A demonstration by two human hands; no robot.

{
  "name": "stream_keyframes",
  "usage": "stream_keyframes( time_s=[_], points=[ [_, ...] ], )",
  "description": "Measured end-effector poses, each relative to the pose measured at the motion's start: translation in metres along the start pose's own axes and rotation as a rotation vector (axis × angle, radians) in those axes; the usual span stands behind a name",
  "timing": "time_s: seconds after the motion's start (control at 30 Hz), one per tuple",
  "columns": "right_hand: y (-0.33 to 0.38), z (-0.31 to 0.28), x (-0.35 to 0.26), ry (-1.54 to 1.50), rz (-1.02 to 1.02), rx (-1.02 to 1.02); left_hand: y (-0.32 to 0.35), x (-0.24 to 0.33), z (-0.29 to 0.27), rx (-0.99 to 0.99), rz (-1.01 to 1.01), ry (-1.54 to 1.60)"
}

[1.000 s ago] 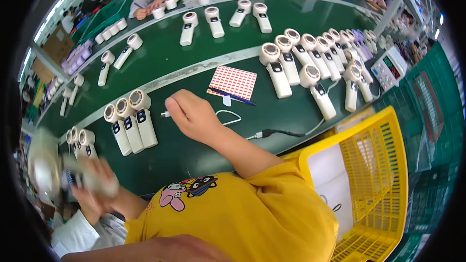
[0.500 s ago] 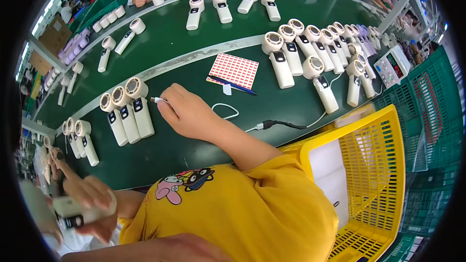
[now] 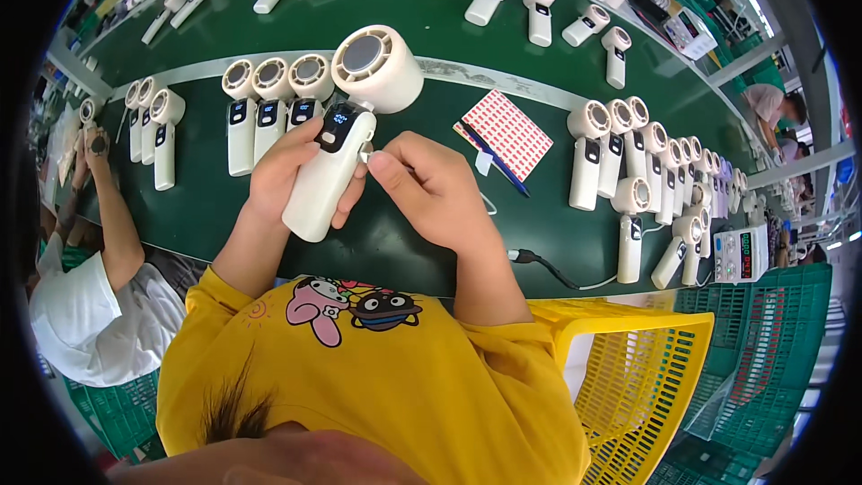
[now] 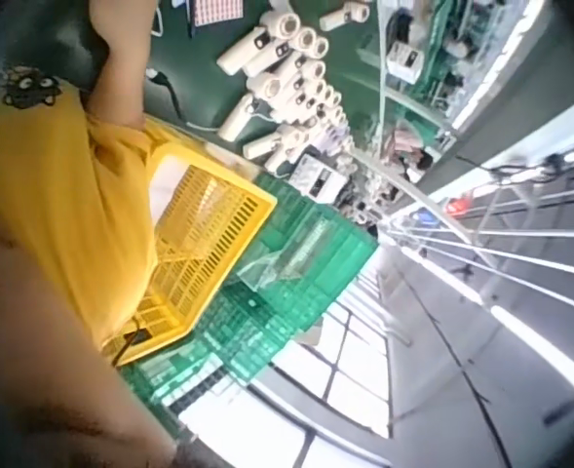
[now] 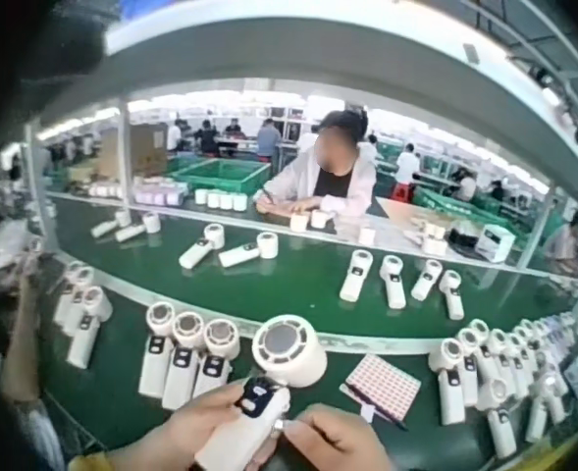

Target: Inspecting and testing handheld electronic devices at an assembly line station.

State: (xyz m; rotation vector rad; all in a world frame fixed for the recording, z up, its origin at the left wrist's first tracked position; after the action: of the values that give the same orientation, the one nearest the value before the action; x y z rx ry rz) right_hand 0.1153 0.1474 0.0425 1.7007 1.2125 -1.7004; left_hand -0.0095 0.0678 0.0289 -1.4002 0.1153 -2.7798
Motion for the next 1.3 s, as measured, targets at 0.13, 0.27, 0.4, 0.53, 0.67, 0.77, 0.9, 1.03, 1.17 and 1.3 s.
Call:
stream_keyframes(
  time_s=[0.13,0.27,0.4,0.53,0.67,0.77,0.9,1.03,1.17,1.3],
  points=[
    [0.001,-0.003,0.002,-0.041,0.0,-0.008,0.0,-0.001,0.0,-0.093,0.102,-0.088],
    [0.002,-0.001,0.002,-0.086,0.008,-0.062,0.002,-0.004,0.001,-0.092,0.124,-0.175],
    [0.002,-0.002,0.003,-0.095,0.024,-0.116,0.004,-0.005,-0.002,-0.061,0.11,-0.234],
    [0.002,-0.003,0.004,-0.028,0.049,-0.114,0.006,-0.003,-0.003,-0.077,0.093,-0.241],
    [0.002,0.001,0.001,0.059,0.029,-0.094,0.009,0.006,0.003,0.032,0.085,-0.576],
    [0.001,0.009,0.002,0.115,-0.009,0.03,0.009,0.004,0.003,0.114,0.13,-0.625],
    [-0.001,0.013,0.004,0.169,-0.065,0.148,0.008,-0.003,-0.004,0.19,0.219,-0.778],
    [-0.004,0.015,0.004,0.176,-0.128,0.136,0.009,-0.005,-0.005,0.158,0.358,-1.092],
    [-0.005,0.014,0.007,0.055,-0.043,0.042,0.011,-0.005,-0.005,0.17,0.222,-0.965],
    [-0.006,0.005,0.004,0.146,-0.079,0.021,0.009,-0.003,-0.005,0.139,0.155,-1.019]
  ],
)
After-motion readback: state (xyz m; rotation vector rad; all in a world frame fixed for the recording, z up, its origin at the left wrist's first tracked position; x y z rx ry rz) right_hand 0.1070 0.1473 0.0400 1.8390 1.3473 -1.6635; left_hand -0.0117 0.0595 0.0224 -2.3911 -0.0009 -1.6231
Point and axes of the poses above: each hand's wrist, its own y-axis away from the middle knuckle, its own z-axis out of the palm, x = y × z, the point moved 4 cm from there along -y, towards the middle knuckle, and after that the axes turned 10 degrees about -y, right-handed, at the moved point
